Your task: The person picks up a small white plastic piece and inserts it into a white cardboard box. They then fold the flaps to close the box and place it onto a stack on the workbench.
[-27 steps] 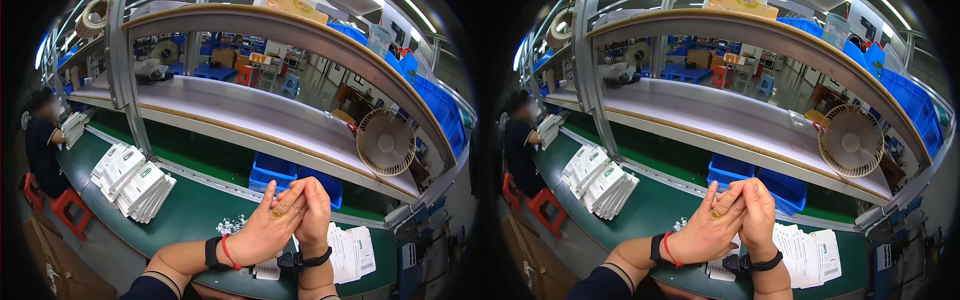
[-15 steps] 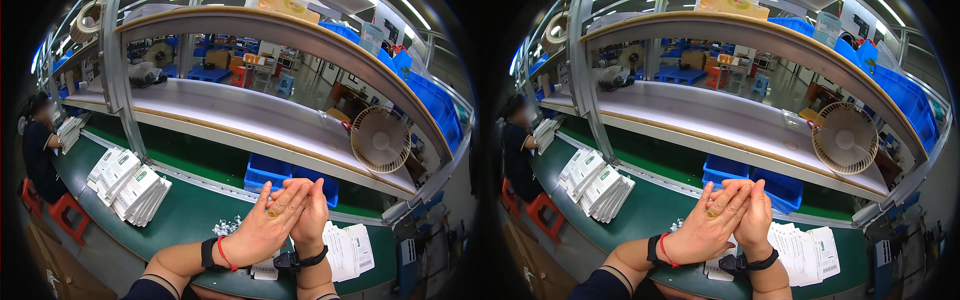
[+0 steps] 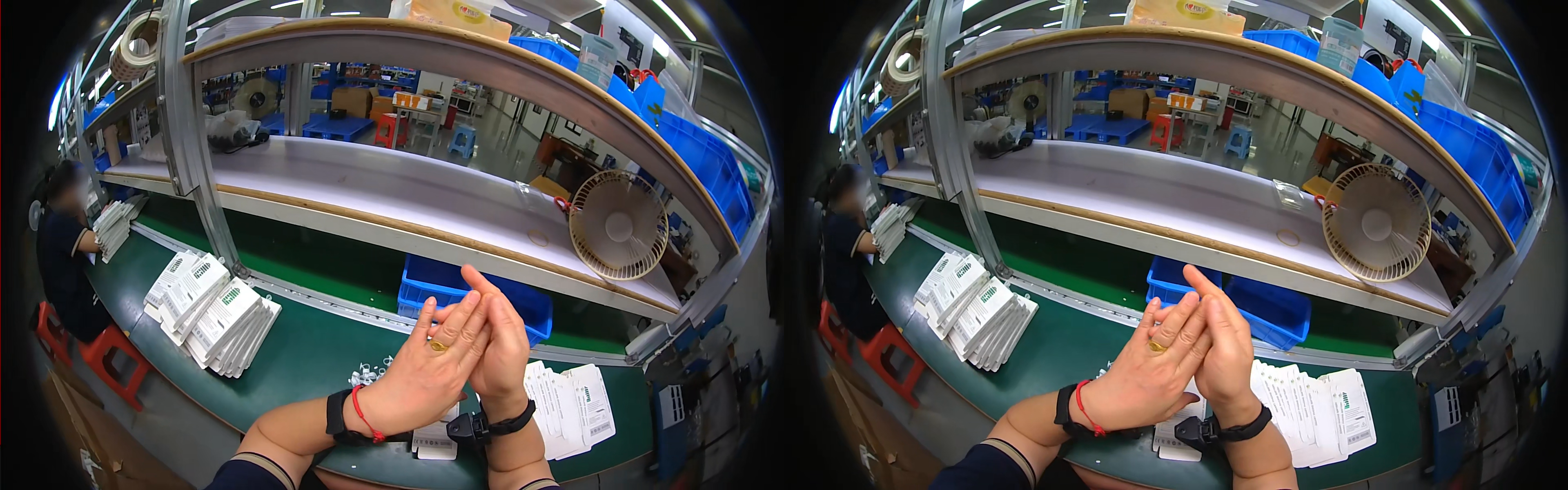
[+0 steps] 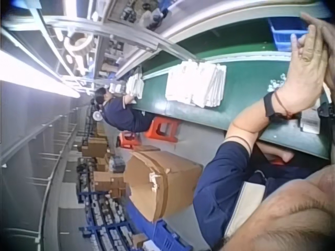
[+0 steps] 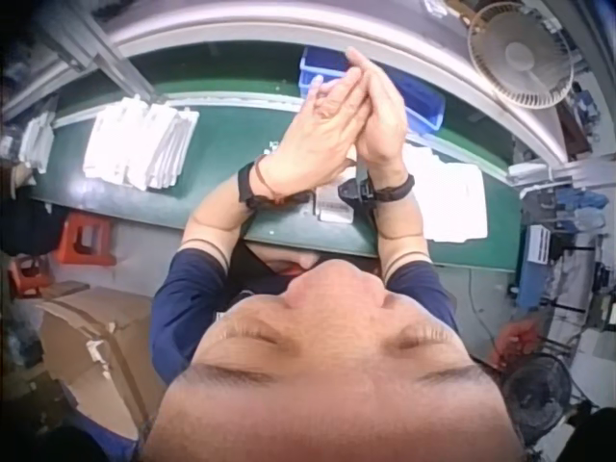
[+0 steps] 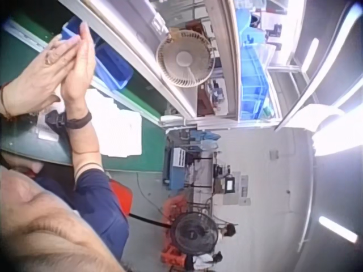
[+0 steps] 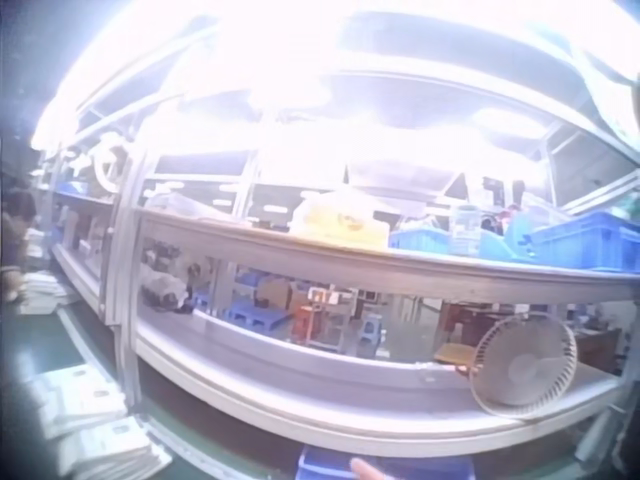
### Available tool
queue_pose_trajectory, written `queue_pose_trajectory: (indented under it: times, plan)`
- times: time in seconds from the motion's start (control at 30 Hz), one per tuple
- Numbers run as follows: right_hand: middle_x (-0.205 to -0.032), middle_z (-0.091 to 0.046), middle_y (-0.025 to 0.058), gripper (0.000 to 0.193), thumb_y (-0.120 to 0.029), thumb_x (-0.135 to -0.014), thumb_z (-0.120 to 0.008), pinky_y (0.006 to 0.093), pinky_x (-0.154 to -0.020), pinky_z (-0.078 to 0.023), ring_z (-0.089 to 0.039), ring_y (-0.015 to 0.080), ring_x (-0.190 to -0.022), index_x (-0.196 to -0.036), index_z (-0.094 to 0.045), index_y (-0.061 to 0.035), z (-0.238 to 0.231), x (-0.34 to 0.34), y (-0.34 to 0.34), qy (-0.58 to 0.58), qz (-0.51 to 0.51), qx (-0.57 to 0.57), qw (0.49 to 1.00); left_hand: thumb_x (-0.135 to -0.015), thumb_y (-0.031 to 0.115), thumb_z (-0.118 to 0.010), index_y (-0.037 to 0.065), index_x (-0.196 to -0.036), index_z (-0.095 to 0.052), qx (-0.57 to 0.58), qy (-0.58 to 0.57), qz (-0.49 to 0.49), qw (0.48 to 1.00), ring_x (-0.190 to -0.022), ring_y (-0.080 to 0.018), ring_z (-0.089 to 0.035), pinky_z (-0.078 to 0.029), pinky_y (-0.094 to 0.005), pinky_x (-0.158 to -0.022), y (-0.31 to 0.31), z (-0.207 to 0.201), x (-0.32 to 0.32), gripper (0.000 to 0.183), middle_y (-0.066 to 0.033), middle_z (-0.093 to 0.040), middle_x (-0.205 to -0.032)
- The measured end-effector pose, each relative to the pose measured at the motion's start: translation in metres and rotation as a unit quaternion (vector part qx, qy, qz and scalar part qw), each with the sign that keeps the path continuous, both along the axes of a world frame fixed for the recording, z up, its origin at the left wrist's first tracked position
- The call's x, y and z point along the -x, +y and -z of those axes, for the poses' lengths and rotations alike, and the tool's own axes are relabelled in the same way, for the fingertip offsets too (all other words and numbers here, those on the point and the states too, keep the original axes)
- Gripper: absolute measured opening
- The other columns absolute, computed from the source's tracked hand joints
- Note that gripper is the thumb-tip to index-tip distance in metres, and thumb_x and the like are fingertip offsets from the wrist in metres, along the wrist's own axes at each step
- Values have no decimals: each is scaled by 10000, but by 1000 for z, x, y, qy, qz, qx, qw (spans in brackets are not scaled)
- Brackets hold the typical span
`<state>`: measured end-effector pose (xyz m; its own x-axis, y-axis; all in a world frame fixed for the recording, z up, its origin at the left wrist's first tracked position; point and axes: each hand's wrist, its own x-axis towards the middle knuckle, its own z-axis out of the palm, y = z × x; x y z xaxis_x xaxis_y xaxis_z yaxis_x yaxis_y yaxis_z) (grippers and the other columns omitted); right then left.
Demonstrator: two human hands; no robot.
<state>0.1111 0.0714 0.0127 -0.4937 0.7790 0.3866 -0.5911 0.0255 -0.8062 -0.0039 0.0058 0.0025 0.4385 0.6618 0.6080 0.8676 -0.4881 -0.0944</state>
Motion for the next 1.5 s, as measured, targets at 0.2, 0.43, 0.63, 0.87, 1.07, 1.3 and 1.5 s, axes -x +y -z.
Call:
queue_pose_trajectory:
  times: [0.2,0.43,0.63,0.87,1.07,1.3,1.5]
  plan:
    - [-1162,-587,222,645,-11,-939,-524,338,-977,-463,-602,216,-1063,-1488,-187,-11,1,8,-4,-58,28,-72,995,-660,308,-779,-68,-1338,-452,17,-14,-8,1000,-1410,-423,-221,-251,-612,-1077,-2,-6,8,841,-274,-277,-1495]
    - [-1319,-497,167,1101,-159,-730,-840,356,-1042,-380,-498,232,-1224,-1524,-85,-52,-4,-3,4,-68,-95,-96,989,-767,151,-711,44,-1166,-628,-1,-180,75,981,-1217,-308,-508,-331,-523,-1052,0,-18,26,421,-167,-497,-1356]
    - [-1461,-333,154,1451,-277,-501,-962,387,-1137,-203,-304,255,-1381,-1530,41,-72,-1,2,3,-106,-184,-141,967,-763,27,-712,59,-825,-669,-61,-366,103,923,-732,-220,-682,-433,-468,-952,8,-19,29,82,-48,-691,-752]
    - [-1457,-327,167,1493,-315,-491,-963,394,-1141,-185,-288,267,-1389,-1524,90,-83,-3,3,0,-90,-221,-133,962,-762,21,-692,39,-807,-653,-75,-378,119,915,-646,-257,-610,-466,-404,-845,7,-21,28,62,-81,-650,-722]
    - [-1454,-337,174,1490,-317,-498,-960,400,-1136,-194,-297,267,-1386,-1522,96,-81,-3,3,-1,-82,-231,-111,963,-753,8,-687,24,-796,-645,-77,-382,125,912,-629,-257,-597,-460,-356,-724,8,-22,28,62,-94,-633,-702]
    - [-1469,-326,166,1475,-290,-508,-961,398,-1139,-191,-300,267,-1388,-1522,89,-76,0,3,0,-89,-232,-125,961,-759,22,-707,33,-805,-673,-47,-384,118,915,-642,-223,-657,-472,-415,-882,6,-23,31,58,-76,-680,-705]
    - [-1475,-320,167,1466,-288,-519,-958,386,-1138,-198,-316,269,-1382,-1519,91,-66,-1,4,-3,-101,-219,-128,962,-750,13,-704,19,-792,-671,-41,-384,122,914,-637,-229,-651,-477,-396,-861,5,-24,32,54,-89,-679,-706]
